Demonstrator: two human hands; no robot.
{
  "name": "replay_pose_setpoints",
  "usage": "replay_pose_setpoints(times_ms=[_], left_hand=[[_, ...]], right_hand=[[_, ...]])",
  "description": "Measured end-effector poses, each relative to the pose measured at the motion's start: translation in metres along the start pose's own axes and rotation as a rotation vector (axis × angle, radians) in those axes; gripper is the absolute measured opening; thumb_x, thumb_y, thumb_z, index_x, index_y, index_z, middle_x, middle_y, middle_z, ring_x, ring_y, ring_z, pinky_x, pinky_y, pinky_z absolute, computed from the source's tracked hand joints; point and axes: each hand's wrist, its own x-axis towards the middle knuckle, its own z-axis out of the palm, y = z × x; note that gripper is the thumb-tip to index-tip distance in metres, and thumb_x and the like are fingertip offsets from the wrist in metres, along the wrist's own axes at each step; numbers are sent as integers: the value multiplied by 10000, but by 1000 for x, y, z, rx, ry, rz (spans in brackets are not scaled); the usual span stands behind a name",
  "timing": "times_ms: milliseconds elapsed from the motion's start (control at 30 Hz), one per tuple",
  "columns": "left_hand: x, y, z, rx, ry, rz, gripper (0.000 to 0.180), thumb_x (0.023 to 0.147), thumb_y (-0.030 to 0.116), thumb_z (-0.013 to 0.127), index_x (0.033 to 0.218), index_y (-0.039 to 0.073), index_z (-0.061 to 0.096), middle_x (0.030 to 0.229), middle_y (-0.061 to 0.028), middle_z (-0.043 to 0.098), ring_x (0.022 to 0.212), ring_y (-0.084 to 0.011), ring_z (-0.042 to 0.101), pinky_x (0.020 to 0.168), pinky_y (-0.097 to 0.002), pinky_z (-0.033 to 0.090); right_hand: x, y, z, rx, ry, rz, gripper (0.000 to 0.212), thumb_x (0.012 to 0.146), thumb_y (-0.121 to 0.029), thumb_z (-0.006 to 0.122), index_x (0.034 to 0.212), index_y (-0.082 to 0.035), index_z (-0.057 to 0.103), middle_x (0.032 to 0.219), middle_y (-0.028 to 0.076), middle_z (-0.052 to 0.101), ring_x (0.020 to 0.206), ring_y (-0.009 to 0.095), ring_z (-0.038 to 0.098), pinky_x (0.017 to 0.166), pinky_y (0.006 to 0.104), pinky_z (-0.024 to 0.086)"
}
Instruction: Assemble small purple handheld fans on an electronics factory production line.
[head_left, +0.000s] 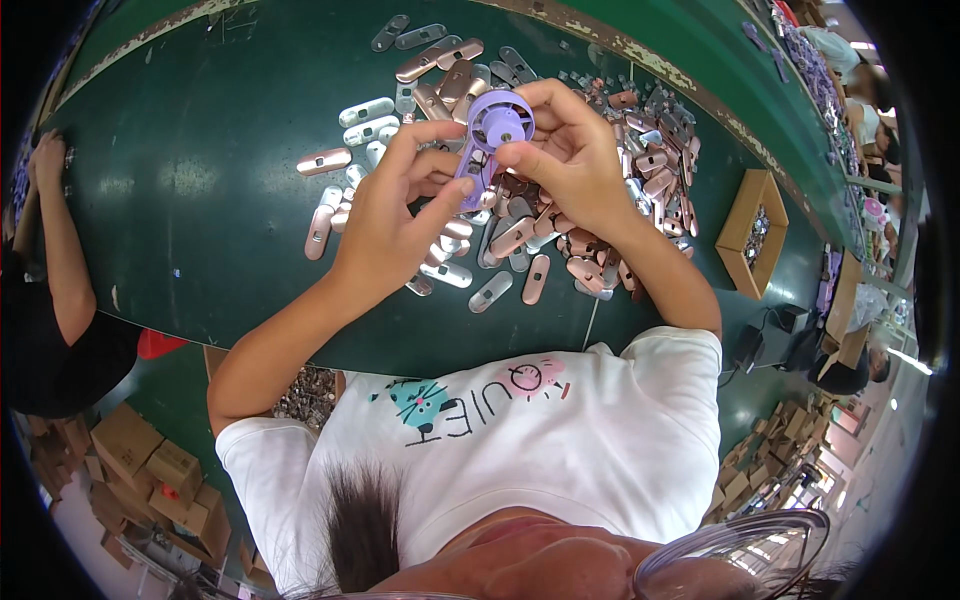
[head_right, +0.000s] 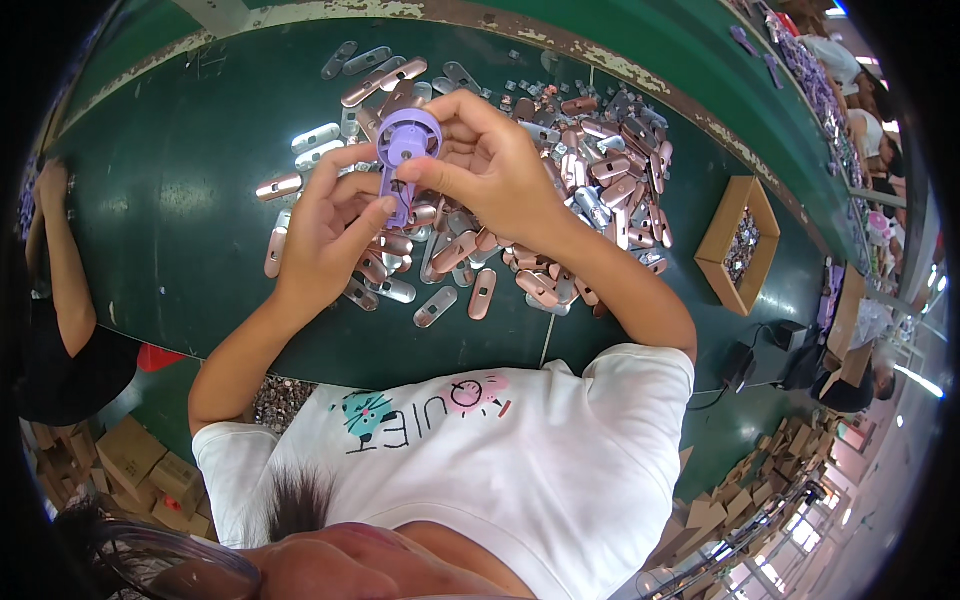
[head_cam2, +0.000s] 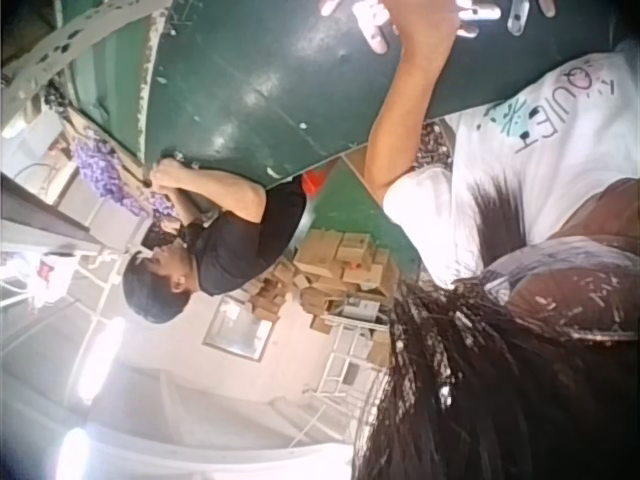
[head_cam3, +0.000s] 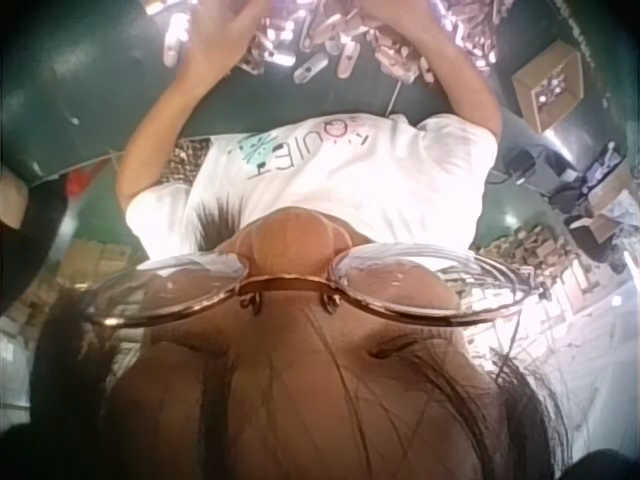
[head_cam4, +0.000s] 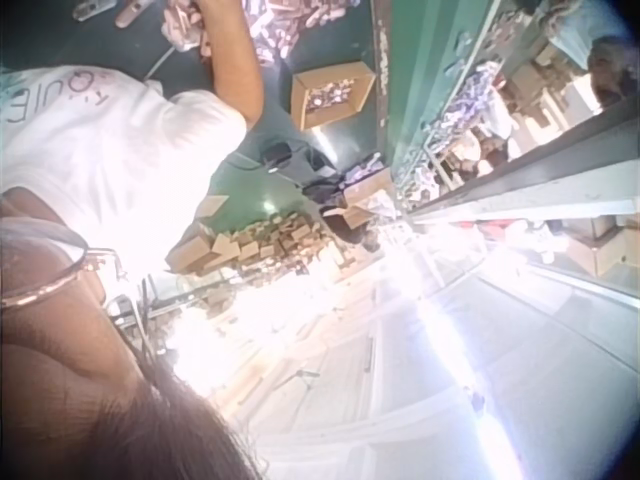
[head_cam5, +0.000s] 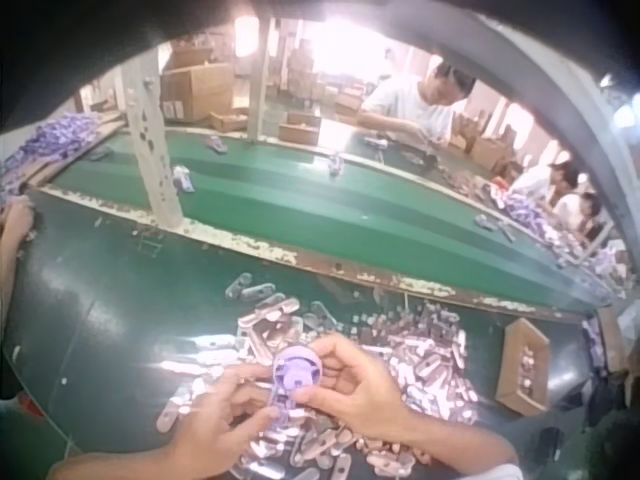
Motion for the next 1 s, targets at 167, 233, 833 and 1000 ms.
replay_pose_setpoints(times_ms=[167, 233, 833, 1000], left_hand=[[9, 17, -13, -118, -139, -255, 257, 883, 29, 607, 1112, -36, 511, 950, -72, 650, 820, -95, 620, 732, -212, 501], [11, 20, -15, -112, -178, -327, 225, 882, 32, 610, 1082, -39, 534, 946, -62, 645, 824, -85, 615, 736, -199, 497], [-5, -1, 0, 307, -19, 220, 156, 914, 65, 559, 1048, -12, 542, 884, -84, 647, 778, -124, 618, 696, -269, 496], [-1, -2, -1, -119, -136, 55, 189, 936, 82, 539, 1091, -23, 514, 931, -63, 613, 832, -92, 578, 751, -246, 479]], right_hand=[[0, -2, -3, -7, -14, 21, 293, 860, -39, 660, 1095, -1, 490, 1022, 82, 615, 934, 116, 606, 822, 251, 505], [2, 0, -6, 61, -55, 36, 281, 880, -74, 647, 1101, 2, 492, 1011, 79, 613, 897, 113, 603, 781, 254, 504], [2, 7, -6, 76, -140, -59, 334, 938, -182, 579, 1191, 9, 473, 1024, 43, 560, 900, 90, 557, 782, 250, 479], [-1, 2, -7, 48, -151, -66, 314, 948, -208, 564, 1165, 2, 477, 1005, 43, 560, 855, 97, 568, 752, 247, 483]])
